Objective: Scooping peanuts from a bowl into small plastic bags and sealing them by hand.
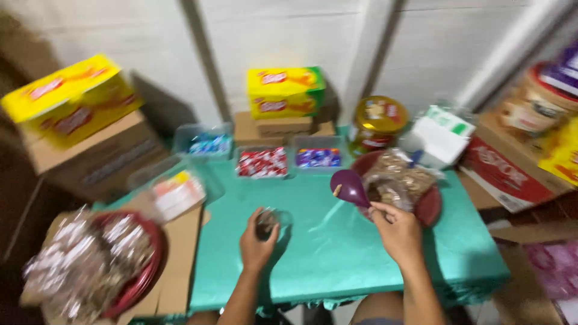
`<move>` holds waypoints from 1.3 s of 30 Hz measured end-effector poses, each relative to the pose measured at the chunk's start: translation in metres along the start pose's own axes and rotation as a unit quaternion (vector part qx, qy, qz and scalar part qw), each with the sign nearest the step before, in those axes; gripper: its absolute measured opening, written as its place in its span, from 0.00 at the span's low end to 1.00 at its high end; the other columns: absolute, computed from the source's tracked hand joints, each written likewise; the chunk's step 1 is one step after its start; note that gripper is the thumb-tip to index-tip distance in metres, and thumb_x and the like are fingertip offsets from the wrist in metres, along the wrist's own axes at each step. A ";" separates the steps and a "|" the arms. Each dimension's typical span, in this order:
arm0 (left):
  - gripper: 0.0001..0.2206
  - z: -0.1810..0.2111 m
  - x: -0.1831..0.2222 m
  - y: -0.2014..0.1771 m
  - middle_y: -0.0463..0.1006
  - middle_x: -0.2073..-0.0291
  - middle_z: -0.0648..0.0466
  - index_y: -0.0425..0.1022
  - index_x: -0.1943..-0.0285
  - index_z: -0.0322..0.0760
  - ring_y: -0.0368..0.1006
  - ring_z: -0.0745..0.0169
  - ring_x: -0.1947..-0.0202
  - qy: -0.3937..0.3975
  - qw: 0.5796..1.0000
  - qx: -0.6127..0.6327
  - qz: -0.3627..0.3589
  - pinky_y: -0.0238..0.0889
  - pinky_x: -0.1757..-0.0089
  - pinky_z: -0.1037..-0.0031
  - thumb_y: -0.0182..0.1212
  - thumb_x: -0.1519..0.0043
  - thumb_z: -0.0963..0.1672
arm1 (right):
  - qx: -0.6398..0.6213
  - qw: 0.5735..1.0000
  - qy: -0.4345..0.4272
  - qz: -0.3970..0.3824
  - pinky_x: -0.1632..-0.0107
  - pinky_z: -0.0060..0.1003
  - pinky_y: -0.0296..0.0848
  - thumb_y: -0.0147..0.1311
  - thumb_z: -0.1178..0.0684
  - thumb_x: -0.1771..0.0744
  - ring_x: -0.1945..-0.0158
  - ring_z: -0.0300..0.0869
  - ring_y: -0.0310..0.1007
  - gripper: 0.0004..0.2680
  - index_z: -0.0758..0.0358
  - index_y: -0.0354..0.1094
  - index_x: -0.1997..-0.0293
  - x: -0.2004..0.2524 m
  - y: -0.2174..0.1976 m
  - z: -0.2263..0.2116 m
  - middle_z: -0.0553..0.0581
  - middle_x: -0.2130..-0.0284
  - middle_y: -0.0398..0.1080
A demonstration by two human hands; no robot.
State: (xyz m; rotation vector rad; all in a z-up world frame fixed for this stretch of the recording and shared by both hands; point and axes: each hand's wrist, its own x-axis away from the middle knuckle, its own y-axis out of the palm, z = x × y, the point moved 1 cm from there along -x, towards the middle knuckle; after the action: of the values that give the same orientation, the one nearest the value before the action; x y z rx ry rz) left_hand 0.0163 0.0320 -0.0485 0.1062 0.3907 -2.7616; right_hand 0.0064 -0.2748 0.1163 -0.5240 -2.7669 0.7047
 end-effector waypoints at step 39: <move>0.34 -0.001 -0.004 -0.005 0.83 0.48 0.62 0.67 0.28 0.44 0.76 0.73 0.69 -0.018 0.999 -0.039 0.012 0.70 0.55 0.77 0.73 0.47 0.46 | 0.096 0.992 -0.051 0.058 0.72 0.39 0.60 0.61 0.46 0.35 0.79 0.34 0.62 0.12 0.51 0.82 0.48 0.026 -0.017 -0.001 0.48 0.86 0.67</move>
State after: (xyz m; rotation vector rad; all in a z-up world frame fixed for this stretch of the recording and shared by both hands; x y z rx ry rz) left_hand 0.0178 0.0384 -0.0478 0.0408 0.4835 -2.7164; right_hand -0.0216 -0.2781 0.1290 -0.6286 -2.7386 1.0403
